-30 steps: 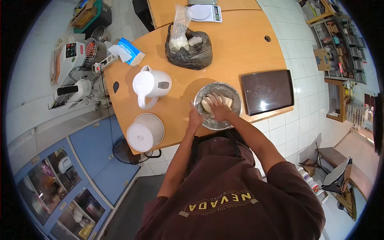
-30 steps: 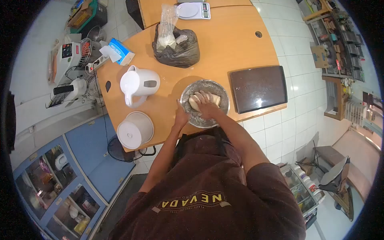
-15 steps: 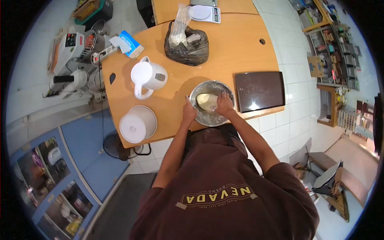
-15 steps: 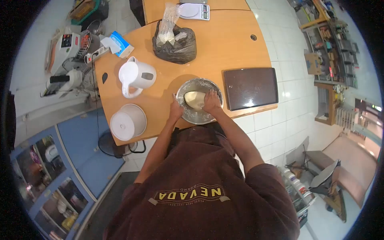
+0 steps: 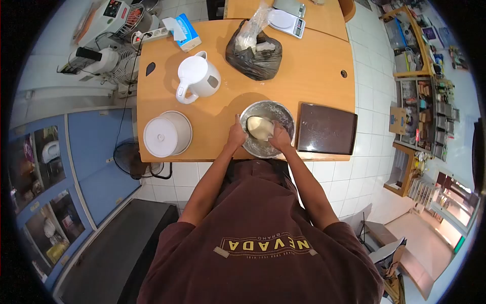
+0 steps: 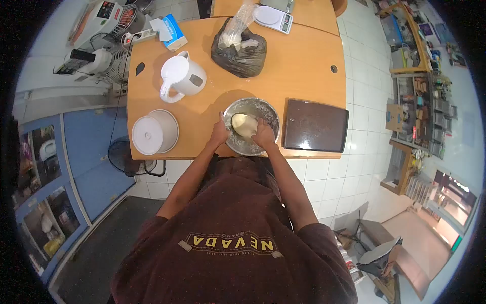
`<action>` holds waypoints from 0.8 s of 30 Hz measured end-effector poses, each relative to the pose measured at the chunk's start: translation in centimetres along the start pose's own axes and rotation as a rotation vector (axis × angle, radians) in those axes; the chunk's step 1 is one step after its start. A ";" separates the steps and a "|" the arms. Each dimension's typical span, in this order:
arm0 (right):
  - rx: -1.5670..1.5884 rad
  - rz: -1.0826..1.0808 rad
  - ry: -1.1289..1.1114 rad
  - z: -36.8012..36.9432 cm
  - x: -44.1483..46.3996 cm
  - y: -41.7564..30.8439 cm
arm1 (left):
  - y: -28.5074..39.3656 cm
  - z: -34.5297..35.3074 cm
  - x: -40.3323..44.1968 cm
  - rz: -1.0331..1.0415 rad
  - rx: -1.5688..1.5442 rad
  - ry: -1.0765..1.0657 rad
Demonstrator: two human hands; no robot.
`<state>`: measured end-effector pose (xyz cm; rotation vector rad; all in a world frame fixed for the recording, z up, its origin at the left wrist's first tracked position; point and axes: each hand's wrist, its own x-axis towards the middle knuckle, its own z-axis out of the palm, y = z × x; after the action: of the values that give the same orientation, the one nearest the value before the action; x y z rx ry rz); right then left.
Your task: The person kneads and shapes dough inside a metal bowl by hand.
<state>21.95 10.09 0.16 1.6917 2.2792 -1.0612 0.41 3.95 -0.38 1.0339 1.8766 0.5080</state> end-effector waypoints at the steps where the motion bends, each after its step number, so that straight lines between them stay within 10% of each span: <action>1: -0.085 -0.026 0.001 -0.3 0.0 -0.3 | 0.0 0.0 0.0 -0.027 0.011 -0.017; 24: -0.418 -0.326 0.047 4.8 0.5 -5.4 | 0.9 0.7 -1.3 -0.040 0.038 -0.051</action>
<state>15.62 6.95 -1.16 1.2266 2.6318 -0.5290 1.70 3.36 0.53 1.0227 1.8644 0.4203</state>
